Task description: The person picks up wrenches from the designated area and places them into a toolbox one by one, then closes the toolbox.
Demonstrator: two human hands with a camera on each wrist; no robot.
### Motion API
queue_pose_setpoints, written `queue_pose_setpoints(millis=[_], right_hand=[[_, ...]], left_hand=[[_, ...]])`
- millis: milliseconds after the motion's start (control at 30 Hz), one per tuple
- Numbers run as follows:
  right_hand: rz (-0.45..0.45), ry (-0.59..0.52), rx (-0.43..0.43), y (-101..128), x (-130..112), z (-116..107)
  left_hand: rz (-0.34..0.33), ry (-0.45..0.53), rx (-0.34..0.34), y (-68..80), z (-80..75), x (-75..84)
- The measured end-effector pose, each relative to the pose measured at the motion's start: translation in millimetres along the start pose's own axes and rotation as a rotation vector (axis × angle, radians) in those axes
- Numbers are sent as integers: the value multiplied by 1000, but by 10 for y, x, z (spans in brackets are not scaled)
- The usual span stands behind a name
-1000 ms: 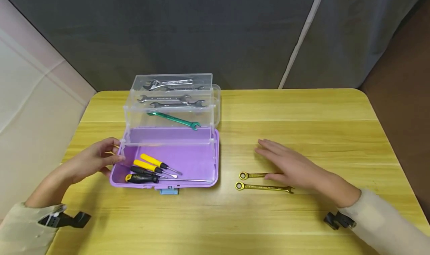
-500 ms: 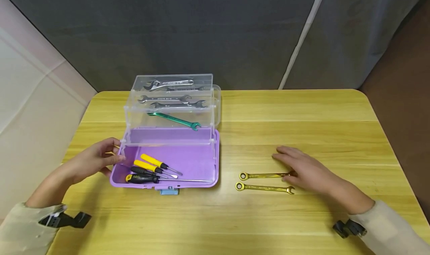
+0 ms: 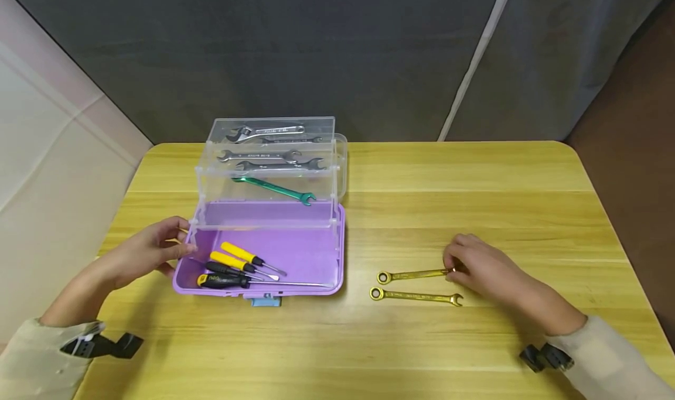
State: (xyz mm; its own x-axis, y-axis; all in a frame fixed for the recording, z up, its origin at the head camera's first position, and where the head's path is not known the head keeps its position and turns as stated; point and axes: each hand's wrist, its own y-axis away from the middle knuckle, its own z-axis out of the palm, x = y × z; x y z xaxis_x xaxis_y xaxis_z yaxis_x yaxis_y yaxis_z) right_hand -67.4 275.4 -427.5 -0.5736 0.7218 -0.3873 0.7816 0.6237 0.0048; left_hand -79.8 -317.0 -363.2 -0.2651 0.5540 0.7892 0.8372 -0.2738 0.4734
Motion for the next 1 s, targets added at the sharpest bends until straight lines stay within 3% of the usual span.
queue_pose_setpoints(millis=[200,467,667,1000], right_hand=[[18,-66,-55,-1,25,-24],[161,-368,-121,-8,49,-90],[135,-557,-68,21,115,-86],[76,-647,34,-4,137,-18]], left_hand=[[5,8,1,-1,5,-2],[4,16,0,10,12,11],[7,13,-1,9,7,6],[1,15,2,5,4,-8]])
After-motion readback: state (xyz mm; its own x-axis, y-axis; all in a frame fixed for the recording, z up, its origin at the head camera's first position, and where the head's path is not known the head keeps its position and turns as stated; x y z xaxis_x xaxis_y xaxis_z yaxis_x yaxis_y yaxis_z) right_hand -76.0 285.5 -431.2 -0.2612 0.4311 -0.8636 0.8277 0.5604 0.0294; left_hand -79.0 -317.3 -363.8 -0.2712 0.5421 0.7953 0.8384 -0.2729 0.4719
